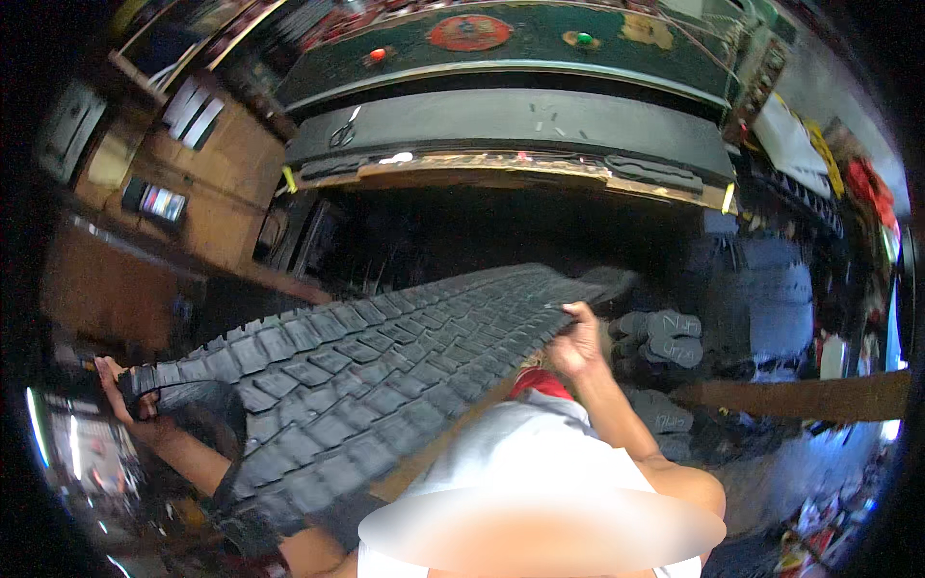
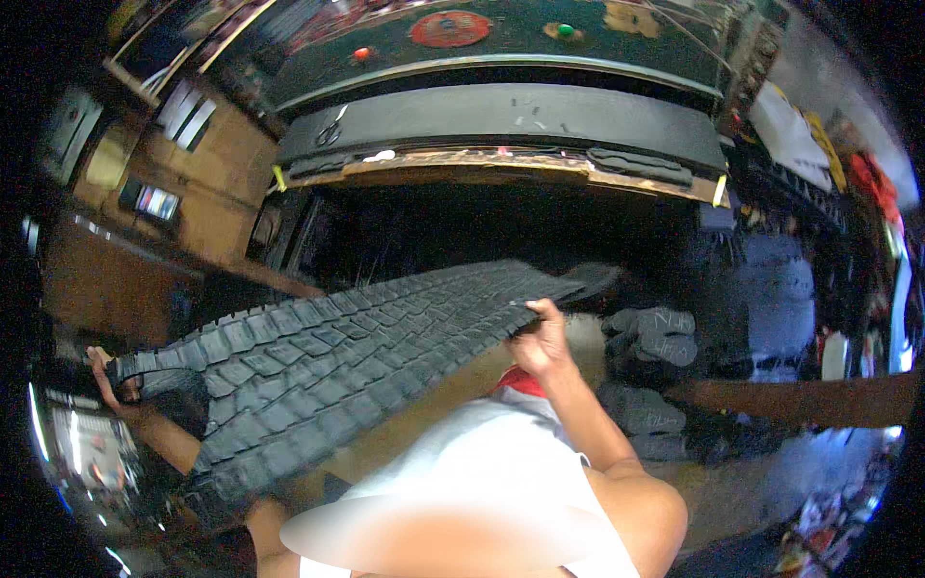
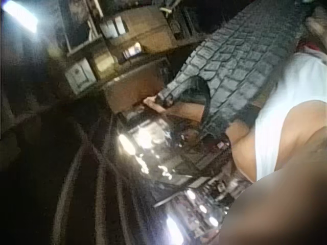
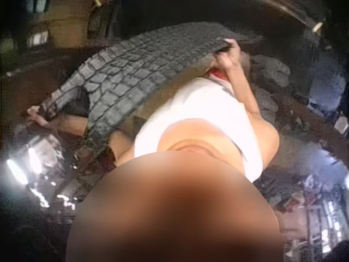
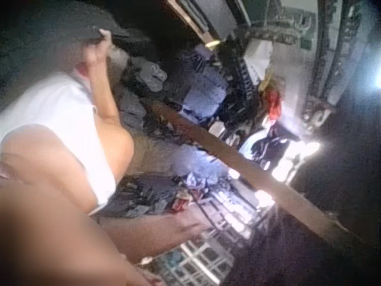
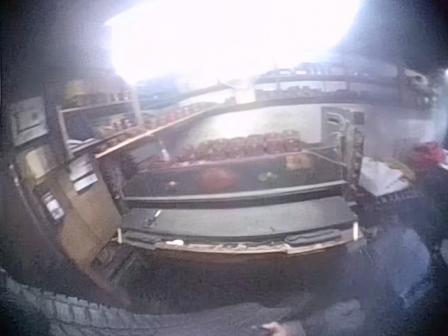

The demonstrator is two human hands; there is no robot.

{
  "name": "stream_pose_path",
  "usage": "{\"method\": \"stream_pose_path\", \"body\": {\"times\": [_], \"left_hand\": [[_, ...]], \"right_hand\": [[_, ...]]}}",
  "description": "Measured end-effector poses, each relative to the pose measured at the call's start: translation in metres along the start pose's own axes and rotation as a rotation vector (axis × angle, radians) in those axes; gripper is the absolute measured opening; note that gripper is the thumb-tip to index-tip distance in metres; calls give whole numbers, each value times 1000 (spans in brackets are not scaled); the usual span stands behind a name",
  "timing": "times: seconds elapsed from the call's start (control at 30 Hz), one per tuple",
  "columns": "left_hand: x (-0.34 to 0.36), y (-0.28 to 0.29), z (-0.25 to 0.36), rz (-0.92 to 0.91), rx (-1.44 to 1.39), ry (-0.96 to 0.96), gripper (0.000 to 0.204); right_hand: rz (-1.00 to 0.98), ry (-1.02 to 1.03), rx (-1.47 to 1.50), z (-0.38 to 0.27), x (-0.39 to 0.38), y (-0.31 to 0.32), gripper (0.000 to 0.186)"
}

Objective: The person retrieves a long strip of black rubber from a pile of materials and places it on a workbench. They position a metal sole template on the rubber strip, then use a cutting tool to trim the rubber around the template. The person repeats this process with a second template, cutting out two sole shapes from the rubber strip.

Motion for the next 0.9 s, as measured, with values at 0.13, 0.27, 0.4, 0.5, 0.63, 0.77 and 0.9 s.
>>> {"method": "stream_pose_path", "body": {"times": [0.13, 0.27, 0.4, 0.5, 0.63, 0.77, 0.9], "left_hand": [[23, -70, -116, 249, -667, 527, 50], [22, -200, -186, 206, -825, 643, 43], [43, -355, -230, -129, -1044, 770, 25], [56, -455, -265, -232, -914, 700, 31], [51, -586, -347, -299, -686, 739, 31], [14, -670, -434, -374, -608, 789, 35], [2, -713, -493, -387, -683, 896, 38]], "right_hand": [[104, 372, -48, -71, -57, -51, 37], [-55, 813, -271, -131, -69, -103, 40], [-28, 938, -357, -202, -10, -111, 19], [43, 933, -287, -247, 79, -92, 15], [300, 913, -186, -257, 210, -38, 16], [817, 610, -618, -230, 283, 3, 49], [844, 558, -749, -216, 269, 2, 76]]}}
Point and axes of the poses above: each hand's wrist, its own x-axis towards the middle knuckle, its own y-axis out of the back of the hand, z = x × y, the point moved 5 cm from there along x, towards the middle knuckle, and after that the axes turned 12 degrees about -x, right-handed, at the moved point
